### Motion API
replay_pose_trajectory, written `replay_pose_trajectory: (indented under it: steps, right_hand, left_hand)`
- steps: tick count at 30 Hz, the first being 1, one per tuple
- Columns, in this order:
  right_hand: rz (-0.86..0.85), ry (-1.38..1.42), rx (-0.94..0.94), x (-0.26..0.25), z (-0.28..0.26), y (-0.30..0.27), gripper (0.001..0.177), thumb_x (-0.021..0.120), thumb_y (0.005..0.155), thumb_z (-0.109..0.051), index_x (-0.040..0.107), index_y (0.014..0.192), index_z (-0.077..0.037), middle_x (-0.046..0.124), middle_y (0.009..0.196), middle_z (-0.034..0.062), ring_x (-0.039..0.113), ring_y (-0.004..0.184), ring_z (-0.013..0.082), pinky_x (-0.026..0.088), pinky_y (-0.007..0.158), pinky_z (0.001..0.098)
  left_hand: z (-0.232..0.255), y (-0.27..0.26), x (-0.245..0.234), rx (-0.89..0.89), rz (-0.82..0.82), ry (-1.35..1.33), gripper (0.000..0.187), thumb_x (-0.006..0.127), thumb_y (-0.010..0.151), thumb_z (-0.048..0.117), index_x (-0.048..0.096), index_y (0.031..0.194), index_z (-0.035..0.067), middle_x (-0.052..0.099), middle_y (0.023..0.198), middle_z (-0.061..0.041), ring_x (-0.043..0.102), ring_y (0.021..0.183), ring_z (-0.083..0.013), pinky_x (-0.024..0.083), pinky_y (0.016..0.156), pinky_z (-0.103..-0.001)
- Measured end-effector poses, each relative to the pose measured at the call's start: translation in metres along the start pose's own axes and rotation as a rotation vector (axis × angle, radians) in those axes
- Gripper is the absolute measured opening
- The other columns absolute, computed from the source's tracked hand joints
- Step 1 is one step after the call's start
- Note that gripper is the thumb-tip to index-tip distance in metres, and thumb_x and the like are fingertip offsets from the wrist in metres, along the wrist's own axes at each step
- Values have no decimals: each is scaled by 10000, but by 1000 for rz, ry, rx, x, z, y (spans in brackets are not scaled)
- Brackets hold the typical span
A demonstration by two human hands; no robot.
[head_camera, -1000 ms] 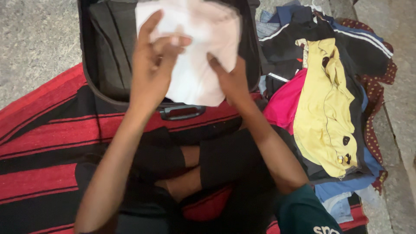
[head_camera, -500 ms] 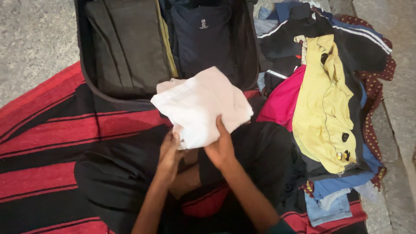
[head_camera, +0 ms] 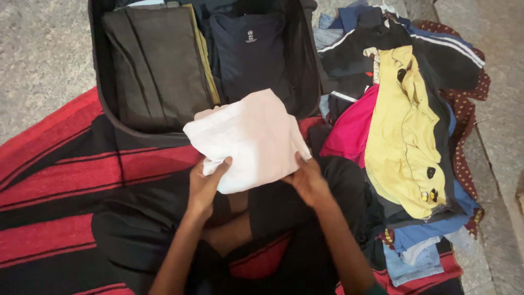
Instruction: The person folds a white shirt and places it in a suitcase, followed by a yellow top and a pink dress.
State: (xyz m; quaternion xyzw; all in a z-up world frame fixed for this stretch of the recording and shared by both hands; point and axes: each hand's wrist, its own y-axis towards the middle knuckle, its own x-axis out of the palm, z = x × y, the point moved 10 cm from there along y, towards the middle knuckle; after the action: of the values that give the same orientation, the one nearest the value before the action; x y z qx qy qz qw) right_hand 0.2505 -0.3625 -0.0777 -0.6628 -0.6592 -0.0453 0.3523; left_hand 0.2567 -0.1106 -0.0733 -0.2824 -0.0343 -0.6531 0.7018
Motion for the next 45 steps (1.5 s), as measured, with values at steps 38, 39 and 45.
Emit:
replay_pose_trajectory:
  steps: [38,39,45]
  right_hand:
    - [112,-1840,-1124,95,-146,233,729,704,1065,-290,292,1639,-109,155,1691,283,213,1564,500,304,1273,561]
    - [89,-1902,-1081,96,-143,250,719,666,1089,-322,278,1661,-124,116,1709,274,178,1575,506,295,1270,573]
    - [59,-2069,-499,44,-103,317,741,420,1101,-548,133,1682,-190,-30,1721,192,-5,1588,430,158,1251,624]
  left_hand:
    - [96,263,109,845,-30,1480,721,553,1140,503,290,1647,64,206,1704,-253,160,1566,-470,229,1230,-625]
    - [91,275,111,795,-45,1529,700,492,1147,521,281,1661,95,182,1726,-221,131,1587,-454,188,1253,-624]
    - [49,323,106,484,-160,1723,775,285,1018,661,187,1648,220,66,1714,-139,-15,1560,-412,15,1231,-615]
